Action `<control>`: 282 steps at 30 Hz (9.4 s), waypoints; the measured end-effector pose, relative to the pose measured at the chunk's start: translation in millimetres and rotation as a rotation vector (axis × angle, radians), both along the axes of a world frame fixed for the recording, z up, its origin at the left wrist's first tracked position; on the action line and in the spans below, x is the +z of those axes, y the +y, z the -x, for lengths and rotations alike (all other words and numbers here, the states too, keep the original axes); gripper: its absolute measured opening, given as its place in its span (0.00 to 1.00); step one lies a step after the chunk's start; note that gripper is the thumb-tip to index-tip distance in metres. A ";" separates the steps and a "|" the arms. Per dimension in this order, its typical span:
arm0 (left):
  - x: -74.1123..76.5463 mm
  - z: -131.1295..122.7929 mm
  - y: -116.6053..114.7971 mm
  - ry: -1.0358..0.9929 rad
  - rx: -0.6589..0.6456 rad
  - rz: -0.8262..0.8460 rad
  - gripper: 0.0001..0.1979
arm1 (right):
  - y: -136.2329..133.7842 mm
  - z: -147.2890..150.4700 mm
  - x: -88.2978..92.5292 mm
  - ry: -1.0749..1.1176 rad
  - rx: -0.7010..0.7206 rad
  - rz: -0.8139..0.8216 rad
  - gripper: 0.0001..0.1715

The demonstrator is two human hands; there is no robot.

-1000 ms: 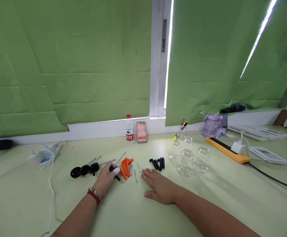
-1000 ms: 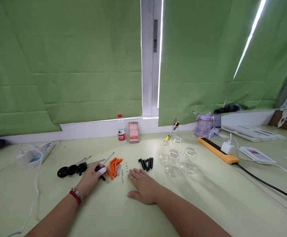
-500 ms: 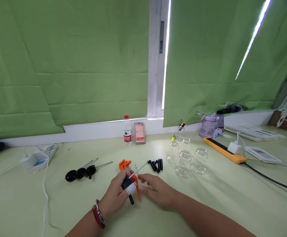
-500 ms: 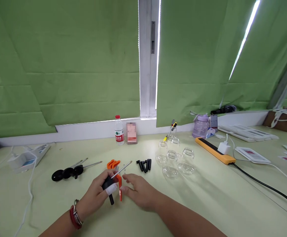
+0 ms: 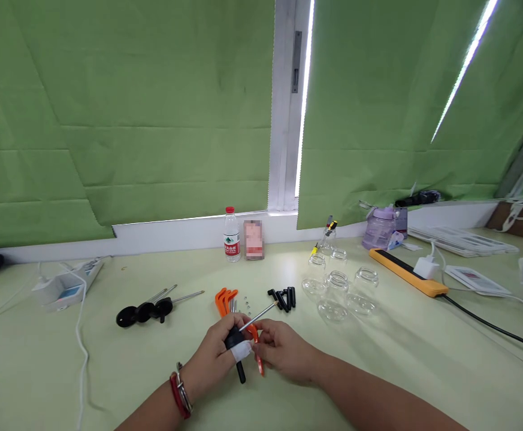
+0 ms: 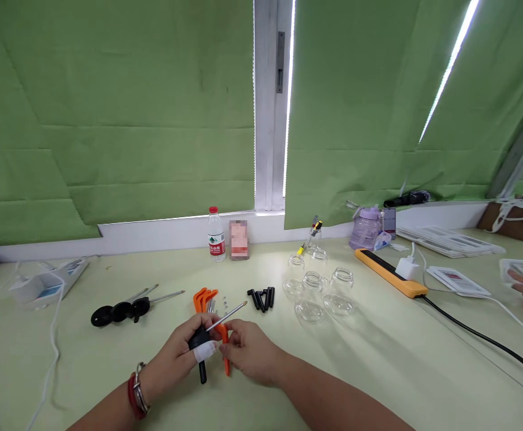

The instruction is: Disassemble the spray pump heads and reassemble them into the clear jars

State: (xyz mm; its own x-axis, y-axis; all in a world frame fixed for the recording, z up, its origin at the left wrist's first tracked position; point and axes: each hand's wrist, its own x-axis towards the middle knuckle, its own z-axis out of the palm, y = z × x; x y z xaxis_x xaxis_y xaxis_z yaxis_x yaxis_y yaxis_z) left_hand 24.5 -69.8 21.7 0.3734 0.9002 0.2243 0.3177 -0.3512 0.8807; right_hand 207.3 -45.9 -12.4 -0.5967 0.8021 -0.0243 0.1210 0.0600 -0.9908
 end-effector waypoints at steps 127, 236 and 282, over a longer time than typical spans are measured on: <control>-7.6 -0.9 1.4 -0.772 0.074 0.502 0.20 | -40.4 23.0 -11.3 -0.586 0.459 -1.688 0.08; -12.2 14.3 17.4 -0.591 0.128 0.460 0.26 | 38.0 -19.2 -0.1 -0.874 -0.358 -0.638 0.10; -35.7 -9.7 12.1 -0.666 0.269 0.409 0.19 | -24.7 15.8 -4.6 -0.618 -0.179 -0.730 0.09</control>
State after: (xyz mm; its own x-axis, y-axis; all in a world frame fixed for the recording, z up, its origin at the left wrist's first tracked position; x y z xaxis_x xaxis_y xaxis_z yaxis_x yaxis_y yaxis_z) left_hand 34.3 -57.6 -14.0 0.0384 0.9984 -0.0421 -0.2883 0.0514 0.9562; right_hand 191.4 -70.6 -17.0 -0.5136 0.8217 0.2471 0.6746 0.5647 -0.4754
